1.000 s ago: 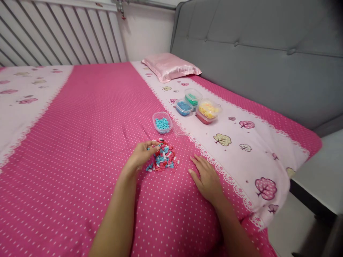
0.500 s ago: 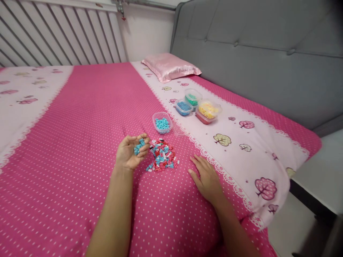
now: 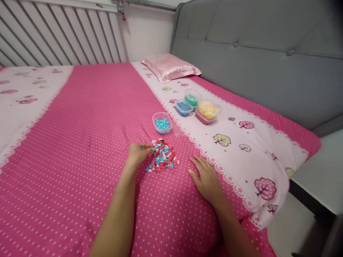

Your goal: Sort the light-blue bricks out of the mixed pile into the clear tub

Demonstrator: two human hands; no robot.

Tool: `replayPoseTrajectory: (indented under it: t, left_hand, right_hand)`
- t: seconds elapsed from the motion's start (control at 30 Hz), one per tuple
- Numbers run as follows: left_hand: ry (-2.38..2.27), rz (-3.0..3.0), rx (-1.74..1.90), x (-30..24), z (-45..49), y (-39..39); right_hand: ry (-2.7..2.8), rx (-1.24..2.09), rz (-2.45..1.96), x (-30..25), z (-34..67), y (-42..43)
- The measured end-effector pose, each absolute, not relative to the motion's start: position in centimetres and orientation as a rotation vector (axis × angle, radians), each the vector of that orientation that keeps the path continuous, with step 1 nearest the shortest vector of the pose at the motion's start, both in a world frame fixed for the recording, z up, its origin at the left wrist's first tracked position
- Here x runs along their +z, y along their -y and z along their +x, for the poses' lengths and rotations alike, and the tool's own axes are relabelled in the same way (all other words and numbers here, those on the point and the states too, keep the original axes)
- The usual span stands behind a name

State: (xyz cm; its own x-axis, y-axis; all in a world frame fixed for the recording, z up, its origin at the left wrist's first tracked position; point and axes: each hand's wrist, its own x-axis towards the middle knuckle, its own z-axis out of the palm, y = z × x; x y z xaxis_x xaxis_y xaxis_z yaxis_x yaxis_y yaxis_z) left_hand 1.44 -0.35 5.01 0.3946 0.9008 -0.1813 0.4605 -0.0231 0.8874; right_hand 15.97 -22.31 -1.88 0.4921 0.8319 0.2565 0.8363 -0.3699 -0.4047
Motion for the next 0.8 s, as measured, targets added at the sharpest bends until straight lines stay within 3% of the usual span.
replayPoseTrajectory:
  t: [0.4,0.8]
  left_hand:
    - [-1.277,1.868,0.454,3.3,1.9,0.1]
    - [-1.039,1.369,0.529,5.5,1.5,0.7]
  right_hand:
    - [1.364,0.013,-2.266,-1.6,15.9,22.3]
    - [1.378,0.014,-2.258,-1.9,16.0,22.3]
